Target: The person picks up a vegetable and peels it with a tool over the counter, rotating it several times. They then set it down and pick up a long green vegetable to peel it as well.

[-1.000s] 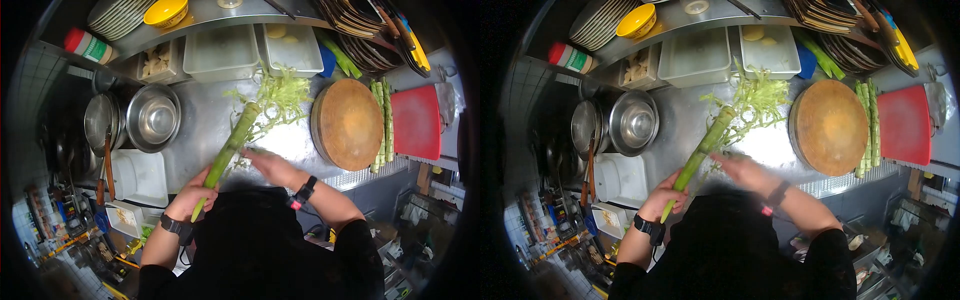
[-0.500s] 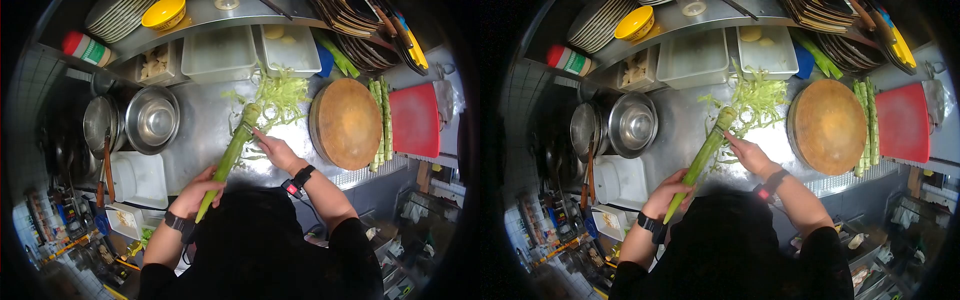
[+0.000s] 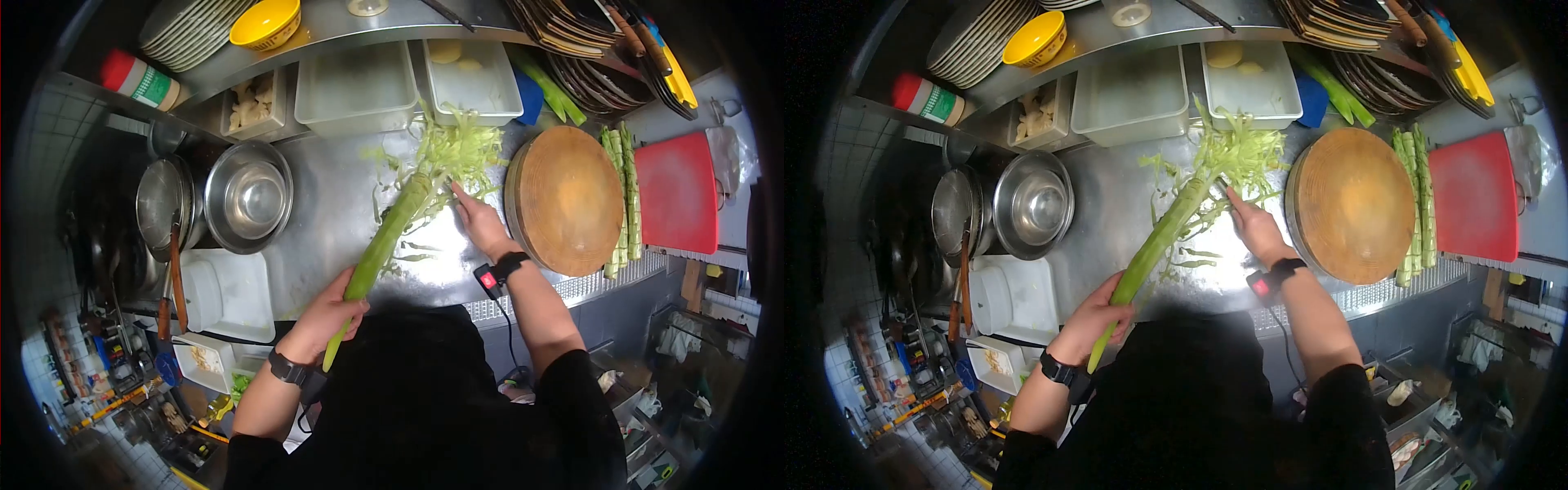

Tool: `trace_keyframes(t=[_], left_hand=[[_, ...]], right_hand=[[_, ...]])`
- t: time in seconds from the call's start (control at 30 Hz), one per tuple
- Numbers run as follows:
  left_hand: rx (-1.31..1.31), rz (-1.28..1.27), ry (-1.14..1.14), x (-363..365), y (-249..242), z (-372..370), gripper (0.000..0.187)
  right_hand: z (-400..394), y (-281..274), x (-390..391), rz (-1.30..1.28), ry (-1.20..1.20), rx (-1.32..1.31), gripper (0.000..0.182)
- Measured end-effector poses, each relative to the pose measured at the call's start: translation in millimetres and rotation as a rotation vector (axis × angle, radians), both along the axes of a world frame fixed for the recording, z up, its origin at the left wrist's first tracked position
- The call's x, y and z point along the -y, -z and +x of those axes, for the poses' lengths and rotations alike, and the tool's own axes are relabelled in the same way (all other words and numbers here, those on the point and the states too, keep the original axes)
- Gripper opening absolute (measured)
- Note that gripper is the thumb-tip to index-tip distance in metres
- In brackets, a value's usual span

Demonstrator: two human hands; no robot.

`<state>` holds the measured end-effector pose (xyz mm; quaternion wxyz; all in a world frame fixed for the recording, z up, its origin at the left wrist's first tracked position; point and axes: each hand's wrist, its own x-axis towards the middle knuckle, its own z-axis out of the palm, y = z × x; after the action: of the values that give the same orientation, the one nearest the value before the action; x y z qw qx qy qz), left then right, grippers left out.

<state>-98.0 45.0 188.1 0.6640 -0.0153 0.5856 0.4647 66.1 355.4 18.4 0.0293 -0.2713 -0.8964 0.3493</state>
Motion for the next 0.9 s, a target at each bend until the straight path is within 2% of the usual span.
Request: trace_keyframes(t=[0.07, 0.13, 0.2, 0.27, 0.3, 0.37, 0.4, 0.43, 0.47, 0.6, 0.67, 0.8, 0.83, 0.9], left_hand=[[0.005, 0.003, 0.012, 5.3, -2.8, 1.7, 0.076], [-0.013, 0.004, 0.028, 3.8, -0.6, 1.7, 0.077], [-0.029, 0.001, 0.042, 3.4, 1.2, 3.6, 0.078], [-0.074, -0.025, 0.05, 3.4, 1.7, 6.4, 0.08], [-0.074, -0.028, 0.055, 2.7, 0.4, 5.5, 0.08], [-0.174, -0.083, 0.128, 1.7, -3.6, 6.3, 0.08], [-0.172, -0.08, 0.132, 4.3, -4.6, 10.1, 0.08], [-0.159, -0.061, 0.103, 4.8, -4.8, 10.3, 0.08], [-0.147, -0.05, 0.075, 5.8, -5.9, 7.5, 0.08], [-0.04, -0.014, -0.004, 5.0, -5.3, 2.2, 0.076], [0.008, 0.01, -0.032, 6.5, -3.4, 1.6, 0.076], [0.085, 0.057, -0.109, 9.8, 2.9, -0.5, 0.076], [0.084, 0.056, -0.111, 11.7, 5.7, -1.7, 0.076], [0.18, 0.097, -0.156, 16.7, 10.6, -4.8, 0.077]], right_hand=[[2.9, -17.7, 19.1, -0.05, -0.038, -0.175, 0.053], [4.7, -34.2, 49.8, -0.267, -0.145, -0.19, 0.054], [-3.3, -50.0, 86.6, -0.229, -0.332, -0.508, 0.057], [0.7, -82.6, 105.0, -0.385, -0.531, -0.092, 0.06], [-1.4, -95.3, 103.8, -0.357, -0.589, -0.091, 0.056], [4.7, 0.1, 78.4, -0.645, -0.218, -0.325, 0.054], [3.7, 14.9, 44.6, -0.671, 0.092, -0.051, 0.054], [2.0, 16.9, 16.6, -0.09, -0.007, -0.173, 0.052], [-0.6, 4.9, 6.2, -0.027, 0.01, -0.08, 0.053], [-1.6, -29.8, 34.4, -0.16, 0.045, -0.147, 0.053], [-1.1, -39.9, 57.3, -0.218, -0.035, -0.132, 0.054], [4.5, -48.3, 94.7, -0.313, -0.212, -0.325, 0.055], [4.8, -49.2, 101.1, -0.332, -0.258, -0.26, 0.054], [6.1, -51.1, 112.4, -0.357, -0.295, -0.302, 0.055]])
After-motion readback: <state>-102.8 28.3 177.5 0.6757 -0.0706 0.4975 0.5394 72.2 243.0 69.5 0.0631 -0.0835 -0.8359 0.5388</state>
